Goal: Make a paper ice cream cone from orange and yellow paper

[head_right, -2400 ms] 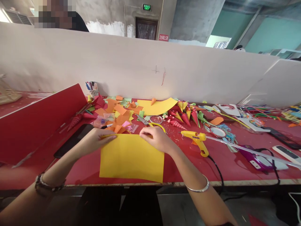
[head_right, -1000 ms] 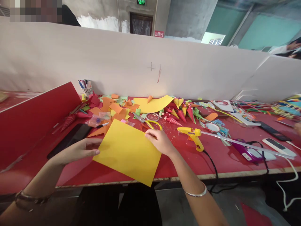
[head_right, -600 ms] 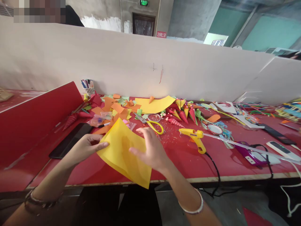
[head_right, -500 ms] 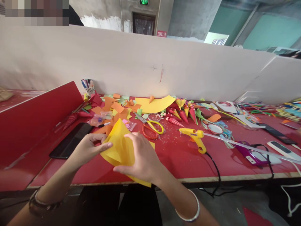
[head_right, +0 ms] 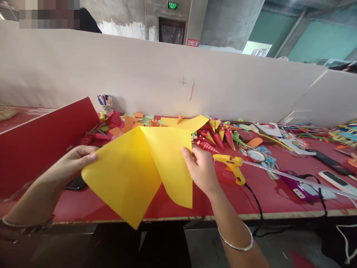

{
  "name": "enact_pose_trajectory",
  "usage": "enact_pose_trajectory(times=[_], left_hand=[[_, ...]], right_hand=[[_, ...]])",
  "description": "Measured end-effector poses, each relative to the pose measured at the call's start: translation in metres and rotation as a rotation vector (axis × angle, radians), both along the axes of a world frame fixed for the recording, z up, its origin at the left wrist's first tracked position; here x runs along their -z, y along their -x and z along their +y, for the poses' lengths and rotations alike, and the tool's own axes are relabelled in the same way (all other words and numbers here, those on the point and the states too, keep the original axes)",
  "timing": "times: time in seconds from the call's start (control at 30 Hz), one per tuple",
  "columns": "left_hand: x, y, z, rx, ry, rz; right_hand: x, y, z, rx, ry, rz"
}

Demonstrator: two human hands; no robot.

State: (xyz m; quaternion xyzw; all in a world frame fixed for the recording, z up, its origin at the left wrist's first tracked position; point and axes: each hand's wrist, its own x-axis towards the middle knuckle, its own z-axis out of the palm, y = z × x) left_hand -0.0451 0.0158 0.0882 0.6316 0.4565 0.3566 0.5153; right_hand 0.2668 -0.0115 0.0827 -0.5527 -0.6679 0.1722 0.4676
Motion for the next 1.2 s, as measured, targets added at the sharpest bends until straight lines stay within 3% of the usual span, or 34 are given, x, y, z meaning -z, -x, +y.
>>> enact_pose_trajectory(times=[0.07, 0.13, 0.2, 0.23, 0.33, 0.5, 0.67, 0.83, 0.97, 1.2], left_hand=[[-0.004, 0.017, 0.01, 0.019, -0.012, 0.057], [-0.01, 0.029, 0.023, 0.079, -0.05, 0.24], [-0.015, 0.031, 0.035, 0.104, -0.176, 0.488], [-0.017, 0.028, 0.04, 0.057, -0.263, 0.599], [-0.02, 0.003, 0.049, -0.241, -0.556, 0.786], [-0.02, -0.061, 0.051, -0.184, -0.724, 0.568], [-0.023, -0.086, 0.057, -0.329, -0.653, 0.413], [-0.025, -0.074, 0.062, -0.181, -0.303, 0.119], [-0.018, -0.065, 0.07, -0.163, -0.119, 0.036], [-0.003, -0.066, 0.077, -0.179, -0.07, 0.069]], right_hand=[[-0.003, -0.006, 0.005, -0.027, 0.017, 0.066], [-0.006, -0.008, 0.01, -0.084, 0.032, 0.134], [-0.008, -0.007, 0.016, -0.15, 0.048, 0.187], [-0.009, -0.005, 0.018, -0.182, 0.056, 0.204], [-0.013, 0.004, 0.024, -0.273, 0.067, 0.218], [-0.018, 0.021, 0.031, -0.371, 0.049, 0.235], [-0.007, 0.02, 0.043, -0.288, 0.065, 0.402], [0.008, 0.015, 0.049, -0.211, 0.136, 0.532], [0.015, 0.015, 0.047, -0.144, 0.147, 0.483], [0.034, 0.011, 0.046, -0.111, 0.163, 0.319]])
